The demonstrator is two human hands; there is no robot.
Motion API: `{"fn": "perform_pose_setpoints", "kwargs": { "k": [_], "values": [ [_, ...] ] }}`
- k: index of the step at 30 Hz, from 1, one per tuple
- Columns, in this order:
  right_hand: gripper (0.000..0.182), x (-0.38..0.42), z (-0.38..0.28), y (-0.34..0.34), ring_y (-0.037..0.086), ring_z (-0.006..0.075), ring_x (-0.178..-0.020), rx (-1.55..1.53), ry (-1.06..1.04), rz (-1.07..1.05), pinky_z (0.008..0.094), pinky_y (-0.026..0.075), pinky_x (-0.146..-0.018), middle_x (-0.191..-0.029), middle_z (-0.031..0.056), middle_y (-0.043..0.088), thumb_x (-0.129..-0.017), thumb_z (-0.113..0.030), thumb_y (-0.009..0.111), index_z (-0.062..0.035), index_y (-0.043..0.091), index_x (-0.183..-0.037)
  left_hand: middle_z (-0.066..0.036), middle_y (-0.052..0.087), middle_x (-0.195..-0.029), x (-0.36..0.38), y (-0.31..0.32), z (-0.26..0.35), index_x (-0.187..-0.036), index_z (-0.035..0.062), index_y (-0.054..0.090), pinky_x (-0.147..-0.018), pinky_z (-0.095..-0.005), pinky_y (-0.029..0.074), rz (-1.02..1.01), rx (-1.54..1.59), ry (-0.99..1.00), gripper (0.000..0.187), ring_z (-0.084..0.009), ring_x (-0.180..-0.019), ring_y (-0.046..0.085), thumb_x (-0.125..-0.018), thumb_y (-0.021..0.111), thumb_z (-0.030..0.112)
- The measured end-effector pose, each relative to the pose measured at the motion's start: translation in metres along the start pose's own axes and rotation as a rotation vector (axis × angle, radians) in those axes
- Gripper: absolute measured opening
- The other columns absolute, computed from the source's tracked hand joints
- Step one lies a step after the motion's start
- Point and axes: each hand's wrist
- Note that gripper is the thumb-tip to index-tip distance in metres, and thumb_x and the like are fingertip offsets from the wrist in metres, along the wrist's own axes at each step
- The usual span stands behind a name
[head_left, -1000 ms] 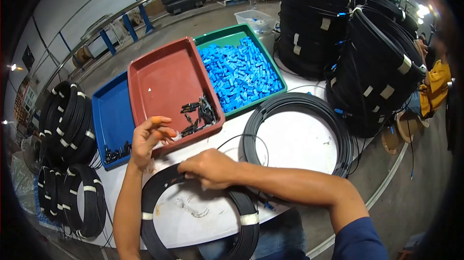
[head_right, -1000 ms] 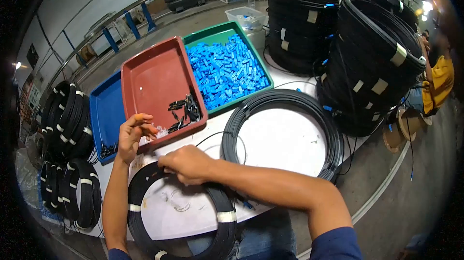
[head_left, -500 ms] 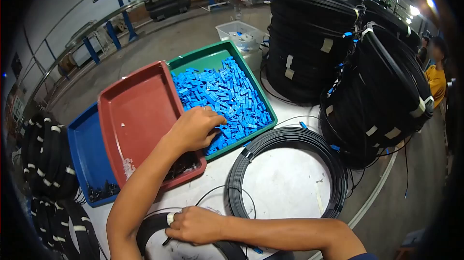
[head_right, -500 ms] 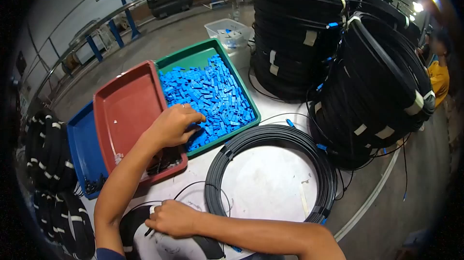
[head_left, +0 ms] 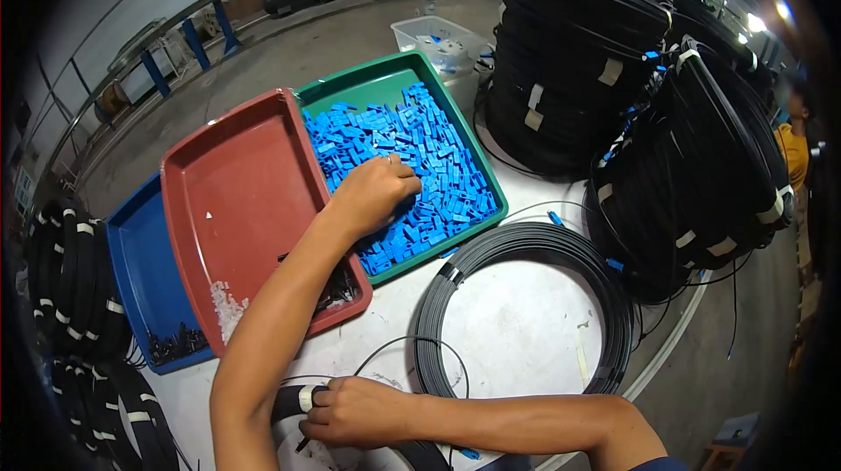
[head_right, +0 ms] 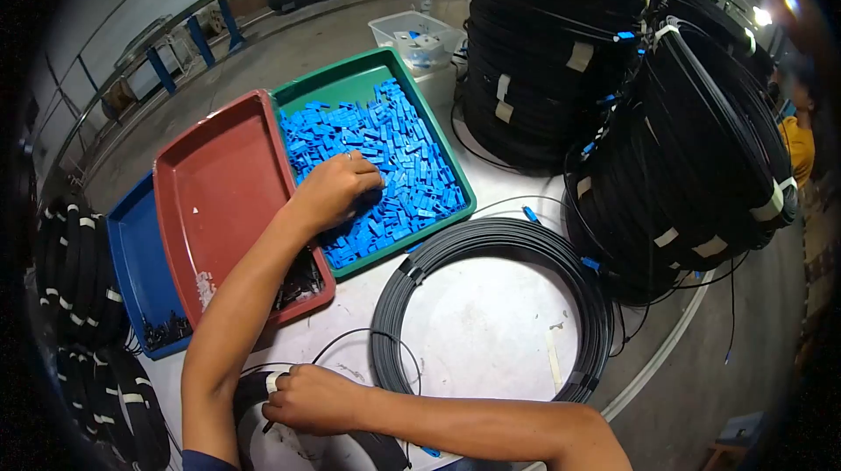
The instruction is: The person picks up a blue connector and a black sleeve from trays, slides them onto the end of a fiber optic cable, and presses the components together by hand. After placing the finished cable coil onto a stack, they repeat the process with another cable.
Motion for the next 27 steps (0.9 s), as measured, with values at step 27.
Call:
{"fn": "perform_pose_setpoints", "kwargs": {
  "k": [27],
  "values": [
    [0.046, -0.002, -0.008, -0.03, 0.065, 0.0306, -0.065, 0.246, 0.112, 0.016, 0.0419, 0.05, -0.055, -0.085, 0.0059, 0.064, -0.084, -0.007, 0.064, -0.0207, 0.062, -0.128, -0.008, 0.07, -0.088, 0.263, -0.114, 0.163, -0.094, 0.0023, 0.061, -0.075, -0.0267, 0.057, 0.605, 1.059, -0.789, 0.019, -0.0145, -0.083, 0.071, -0.085, 0.077, 0.0]
  ]
}}
Point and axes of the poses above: each hand's wrist, its own x-axis away from the middle knuckle, its own y-axis out of the palm, z = x × y
